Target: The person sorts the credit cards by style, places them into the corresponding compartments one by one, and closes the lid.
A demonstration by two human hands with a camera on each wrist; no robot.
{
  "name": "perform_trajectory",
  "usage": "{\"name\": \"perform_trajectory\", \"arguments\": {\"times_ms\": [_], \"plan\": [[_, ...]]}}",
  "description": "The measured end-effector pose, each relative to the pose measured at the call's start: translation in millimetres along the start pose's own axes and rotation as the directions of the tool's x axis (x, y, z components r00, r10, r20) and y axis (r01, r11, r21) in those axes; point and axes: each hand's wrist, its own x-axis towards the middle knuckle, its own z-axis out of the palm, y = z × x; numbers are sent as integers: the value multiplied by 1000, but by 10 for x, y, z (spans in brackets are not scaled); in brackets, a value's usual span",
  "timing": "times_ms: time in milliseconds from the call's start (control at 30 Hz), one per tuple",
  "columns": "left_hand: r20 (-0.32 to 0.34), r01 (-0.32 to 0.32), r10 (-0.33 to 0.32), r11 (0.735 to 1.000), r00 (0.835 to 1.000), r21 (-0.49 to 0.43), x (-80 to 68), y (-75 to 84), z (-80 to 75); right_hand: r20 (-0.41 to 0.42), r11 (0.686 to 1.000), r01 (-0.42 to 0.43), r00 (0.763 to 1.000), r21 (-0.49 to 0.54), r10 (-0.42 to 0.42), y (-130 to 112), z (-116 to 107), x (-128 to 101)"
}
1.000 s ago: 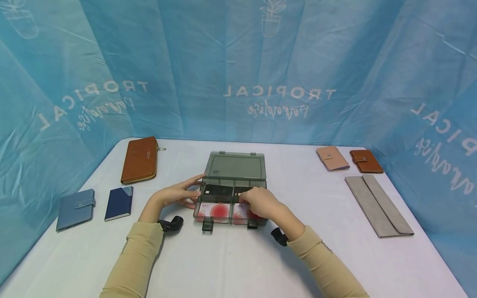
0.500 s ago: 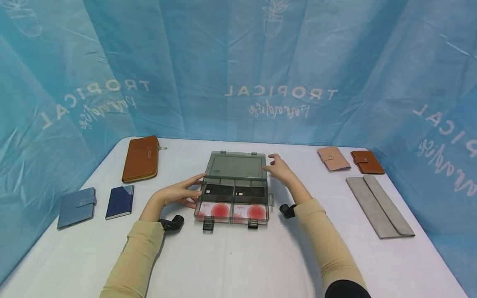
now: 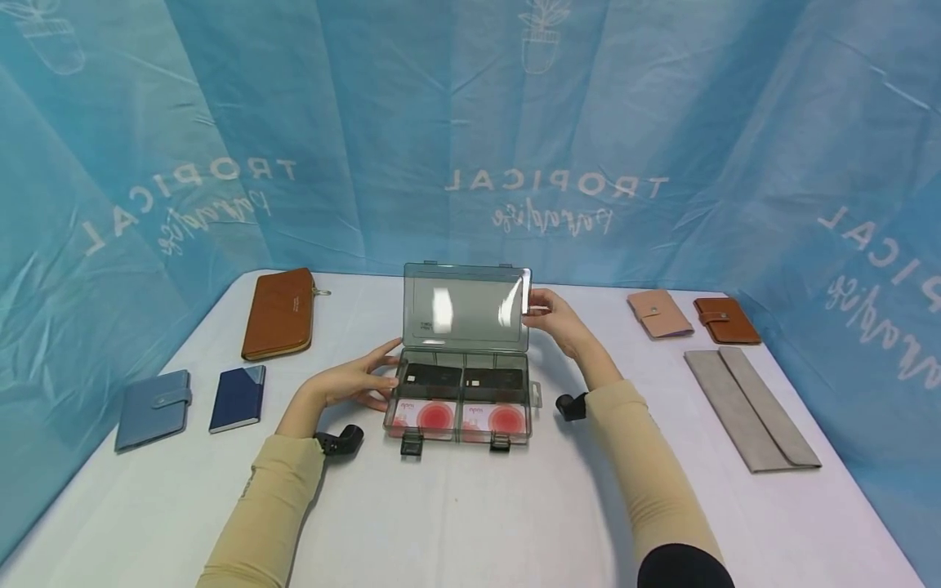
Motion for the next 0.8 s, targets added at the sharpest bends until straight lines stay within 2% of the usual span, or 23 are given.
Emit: {"name": "perform_trajectory", "arguments": {"times_ms": [67, 133, 200, 233, 267, 300, 367, 433, 500, 533, 567, 600, 667, 733, 767, 800], "plan": [[2, -3, 3, 1000, 1000, 6, -9, 1, 1, 15, 993, 119, 993, -13, -119, -109, 7, -141], [15, -12, 12, 1000, 1000, 11, -12, 1, -2, 38, 969, 238, 971, -67, -236, -219, 39, -329], [39, -30, 29, 999, 999, 14, -24, -8, -27, 78, 918, 356, 934, -177, -348, -370, 127, -588], [45, -41, 40, 999, 998, 13, -37, -11, -48, 110, 874, 422, 907, -241, -407, -398, 162, -692], [36, -53, 52, 998, 998, 16, -57, -2, -69, 149, 817, 486, 874, -310, -463, -412, 196, -789], [28, -78, 77, 997, 997, 22, -83, 12, -93, 197, 747, 548, 835, -376, -514, -409, 228, -874], [-20, -149, 150, 987, 988, 65, -123, 65, -118, 297, 580, 652, 749, -488, -592, -363, 278, -1020], [-89, -224, 242, 960, 966, 170, -158, 153, -90, 400, 411, 724, 664, -554, -631, -234, 296, -1089], [-112, -288, 336, 905, 935, 314, -189, 245, -2, 492, 251, 751, 608, -610, -623, -157, 354, -1187], [-107, -304, 371, 869, 922, 391, -206, 285, 61, 532, 182, 754, 592, -632, -606, -122, 392, -1231], [-87, -315, 398, 826, 913, 467, -227, 316, 131, 569, 126, 754, 583, -645, -580, -93, 434, -1273], [-56, -323, 413, 782, 909, 533, -251, 338, 205, 600, 80, 751, 582, -655, -548, -64, 479, -1309], [36, -346, 426, 677, 904, 650, -304, 363, 349, 644, 5, 737, 595, -676, -481, -9, 569, -1365], [116, -352, 409, 569, 905, 743, -345, 366, 477, 667, -53, 716, 617, -696, -418, 36, 650, -1397], [146, -349, 393, 514, 908, 784, -353, 355, 531, 675, -90, 703, 627, -705, -389, 60, 680, -1407], [168, -343, 375, 469, 912, 814, -359, 347, 579, 680, -136, 686, 636, -715, -364, 83, 707, -1410]]}}
